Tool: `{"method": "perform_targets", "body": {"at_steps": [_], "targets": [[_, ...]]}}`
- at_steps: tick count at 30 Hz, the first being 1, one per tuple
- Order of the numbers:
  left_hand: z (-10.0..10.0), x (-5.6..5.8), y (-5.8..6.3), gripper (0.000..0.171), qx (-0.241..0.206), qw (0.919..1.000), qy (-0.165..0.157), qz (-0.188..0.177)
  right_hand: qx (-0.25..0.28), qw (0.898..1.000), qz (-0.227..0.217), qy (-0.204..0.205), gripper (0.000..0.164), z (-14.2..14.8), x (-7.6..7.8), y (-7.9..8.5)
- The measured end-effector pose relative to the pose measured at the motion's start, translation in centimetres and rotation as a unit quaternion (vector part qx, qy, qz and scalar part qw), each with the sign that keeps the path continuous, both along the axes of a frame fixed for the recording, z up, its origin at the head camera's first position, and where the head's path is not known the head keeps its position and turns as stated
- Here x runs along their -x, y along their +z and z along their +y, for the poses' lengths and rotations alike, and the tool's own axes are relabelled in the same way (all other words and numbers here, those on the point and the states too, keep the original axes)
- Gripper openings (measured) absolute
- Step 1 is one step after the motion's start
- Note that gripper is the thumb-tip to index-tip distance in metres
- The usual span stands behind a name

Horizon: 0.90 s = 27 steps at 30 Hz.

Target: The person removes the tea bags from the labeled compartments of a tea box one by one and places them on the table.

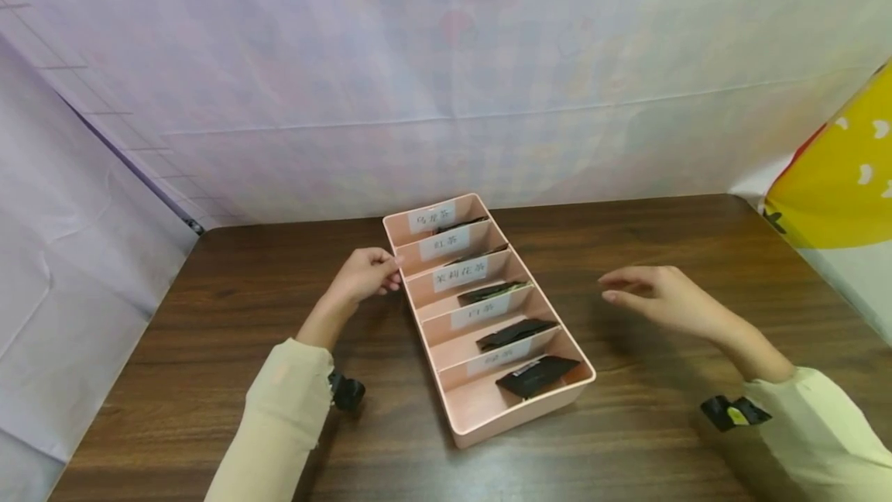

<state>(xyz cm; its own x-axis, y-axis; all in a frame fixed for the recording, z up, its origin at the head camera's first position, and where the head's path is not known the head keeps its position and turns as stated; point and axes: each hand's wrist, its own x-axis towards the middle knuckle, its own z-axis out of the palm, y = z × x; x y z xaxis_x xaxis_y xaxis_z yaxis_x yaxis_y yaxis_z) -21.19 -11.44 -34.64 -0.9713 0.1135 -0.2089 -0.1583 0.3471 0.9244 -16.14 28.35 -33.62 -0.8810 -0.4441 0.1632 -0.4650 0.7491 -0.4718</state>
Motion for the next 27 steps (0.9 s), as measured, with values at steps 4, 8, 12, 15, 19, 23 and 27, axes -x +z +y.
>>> {"method": "perform_targets", "body": {"at_steps": [4, 8, 12, 15, 19, 23, 27], "targets": [[0.0, 0.0, 0.0, 0.018, -0.001, 1.0, -0.002, 0.0, 0.019, 0.999, 0.001, 0.035, 0.02, -0.7, -0.8, 1.0], [0.0, -0.1, 0.0, 0.019, 0.002, 1.0, -0.002, 0.0, 0.029, 0.996, 0.02, 0.084, 0.021, -1.5, -1.6, 1.8], [0.1, -0.1, 0.1, 0.019, -0.001, 1.0, 0.0, -0.005, 0.041, 0.988, 0.027, 0.148, 0.025, -2.4, -2.2, 2.3], [0.1, -0.1, 0.1, 0.019, -0.009, 0.9999, -0.001, -0.009, 0.047, 0.981, 0.02, 0.189, 0.026, -3.1, -2.7, 2.4], [0.1, 0.0, 0.1, 0.019, -0.015, 0.9998, 0.0, -0.014, 0.057, 0.97, 0.012, 0.234, 0.027, -4.0, -3.2, 2.5], [0.1, -0.1, 0.2, 0.018, -0.014, 0.9997, 0.002, -0.019, 0.075, 0.962, -0.001, 0.264, 0.029, -4.6, -3.6, 2.5], [0.1, -0.1, 0.2, 0.018, -0.016, 0.9997, -0.001, -0.02, 0.081, 0.957, -0.006, 0.279, 0.03, -5.0, -4.0, 2.2]]}}
